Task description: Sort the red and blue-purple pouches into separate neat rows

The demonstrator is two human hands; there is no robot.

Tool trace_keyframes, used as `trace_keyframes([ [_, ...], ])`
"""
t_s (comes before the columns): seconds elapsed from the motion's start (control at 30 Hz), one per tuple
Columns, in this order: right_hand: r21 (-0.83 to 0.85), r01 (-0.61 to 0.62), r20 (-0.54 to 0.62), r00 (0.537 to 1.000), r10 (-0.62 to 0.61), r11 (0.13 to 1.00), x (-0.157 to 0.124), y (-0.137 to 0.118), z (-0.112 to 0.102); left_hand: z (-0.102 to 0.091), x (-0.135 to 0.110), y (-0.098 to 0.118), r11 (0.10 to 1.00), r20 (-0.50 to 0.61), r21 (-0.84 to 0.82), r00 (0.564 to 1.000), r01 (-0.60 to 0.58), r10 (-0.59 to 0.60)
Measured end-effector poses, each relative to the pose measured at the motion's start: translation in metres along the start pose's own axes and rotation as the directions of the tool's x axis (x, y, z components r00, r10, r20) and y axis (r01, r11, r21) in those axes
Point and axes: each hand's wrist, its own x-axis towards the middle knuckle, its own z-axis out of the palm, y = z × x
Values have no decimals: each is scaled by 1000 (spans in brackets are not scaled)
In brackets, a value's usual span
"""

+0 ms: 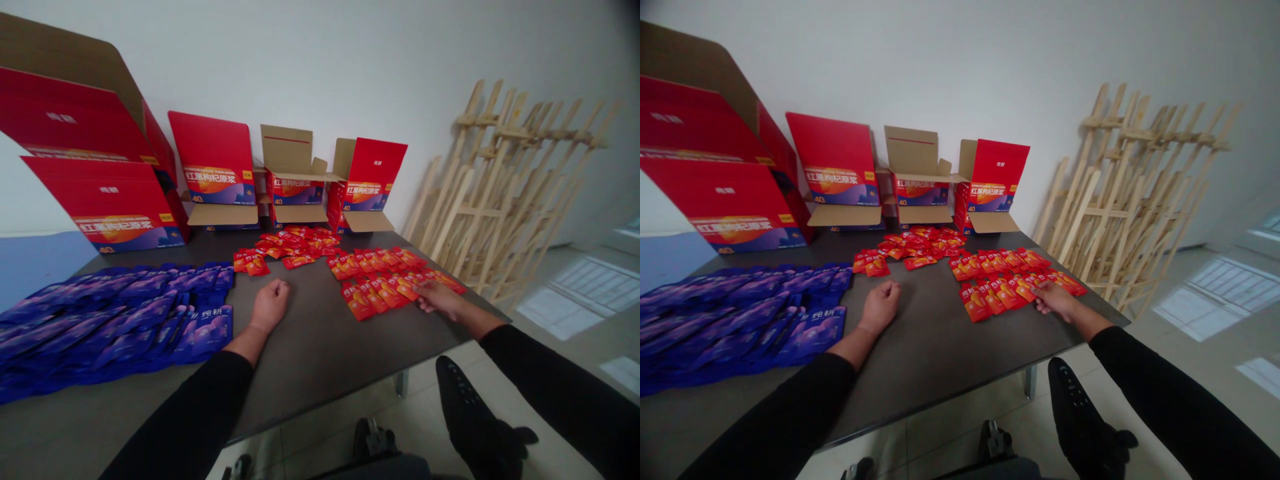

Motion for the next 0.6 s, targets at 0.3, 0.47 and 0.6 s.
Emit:
trace_keyframes([
  [0.3,-145,57,39,998,-52,988,2,10,-1,0,0,1,1000,5,6,1000,5,-5],
  [0.47,-421,103,35,995,-97,901,11,5,-12,-1,-1,2,1000,0,-5,1000,5,-5],
  [0.6,-671,315,-17,898,-439,671,27,-12,-12,-1,-1,3,1000,5,-14,1000,4,-4],
])
